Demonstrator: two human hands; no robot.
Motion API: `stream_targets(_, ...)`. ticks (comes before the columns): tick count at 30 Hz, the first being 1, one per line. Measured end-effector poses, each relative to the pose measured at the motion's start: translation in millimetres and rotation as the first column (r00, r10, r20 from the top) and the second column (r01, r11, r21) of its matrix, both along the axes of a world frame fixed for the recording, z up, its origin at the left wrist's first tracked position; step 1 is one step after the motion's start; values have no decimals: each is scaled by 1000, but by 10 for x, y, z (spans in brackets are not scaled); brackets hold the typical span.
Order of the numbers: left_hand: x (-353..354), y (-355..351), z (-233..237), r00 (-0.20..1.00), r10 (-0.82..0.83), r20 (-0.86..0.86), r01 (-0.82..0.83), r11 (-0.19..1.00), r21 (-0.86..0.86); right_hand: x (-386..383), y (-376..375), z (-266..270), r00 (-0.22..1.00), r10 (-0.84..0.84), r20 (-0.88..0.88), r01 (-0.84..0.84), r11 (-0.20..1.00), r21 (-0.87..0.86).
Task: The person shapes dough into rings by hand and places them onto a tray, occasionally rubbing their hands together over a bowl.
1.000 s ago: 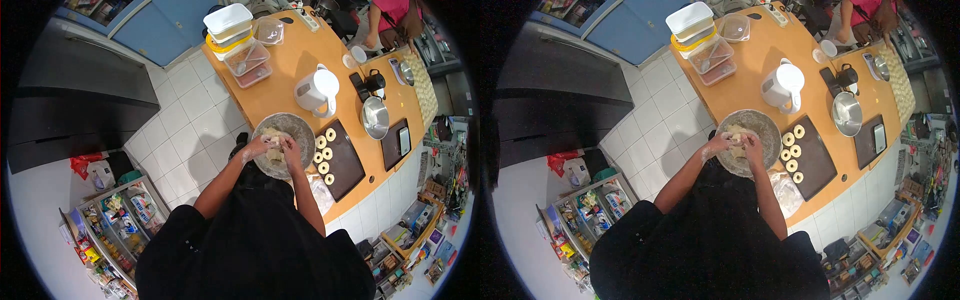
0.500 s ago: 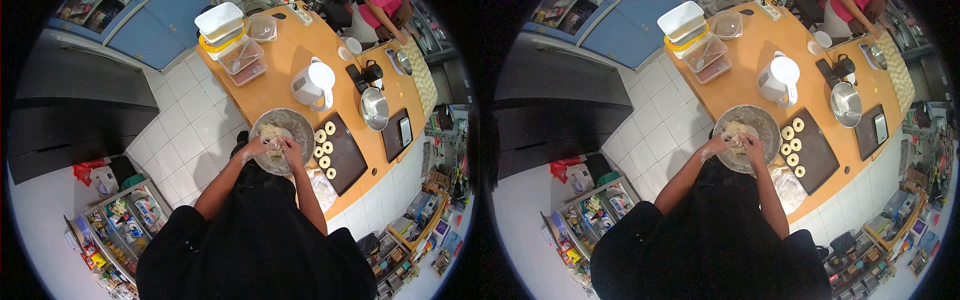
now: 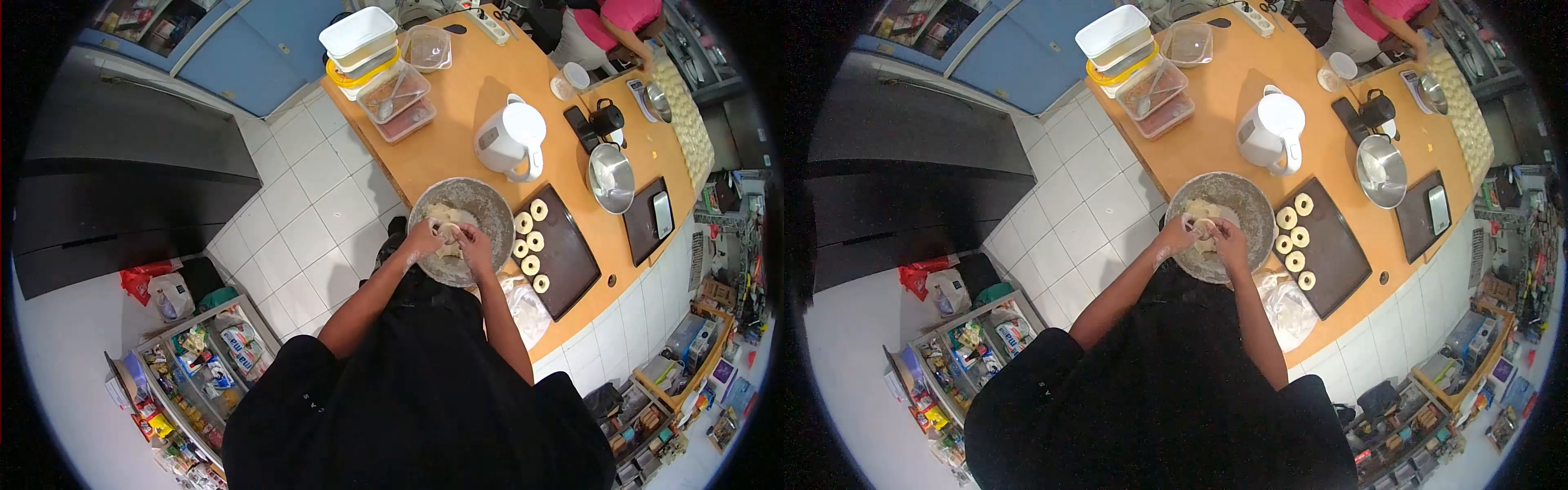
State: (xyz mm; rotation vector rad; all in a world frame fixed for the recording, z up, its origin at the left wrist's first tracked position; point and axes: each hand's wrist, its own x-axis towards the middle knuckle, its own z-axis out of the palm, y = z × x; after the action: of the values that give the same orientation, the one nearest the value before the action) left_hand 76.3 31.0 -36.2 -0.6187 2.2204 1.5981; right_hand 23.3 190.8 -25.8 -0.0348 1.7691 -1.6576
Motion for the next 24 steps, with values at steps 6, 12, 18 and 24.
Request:
stream_targets(6,-33,9,-77,991,-32,-127,36,999,35,72,6,9,997,-73,1,73,993,-89)
stream_targets(12,-15,73,31,996,23,-85,-27,999,-43,91,-31,3,978,-153,140,151,988,24)
stream_targets(18,-64,17,82,984,-151,-93,144,987,-78,89,-16,-163,990,-102,-95,107,993,50)
stream_targets(24,-111,-12,134,995,-91,-44,96,986,140,42,-3,-142,988,-93,-125,96,995,17)
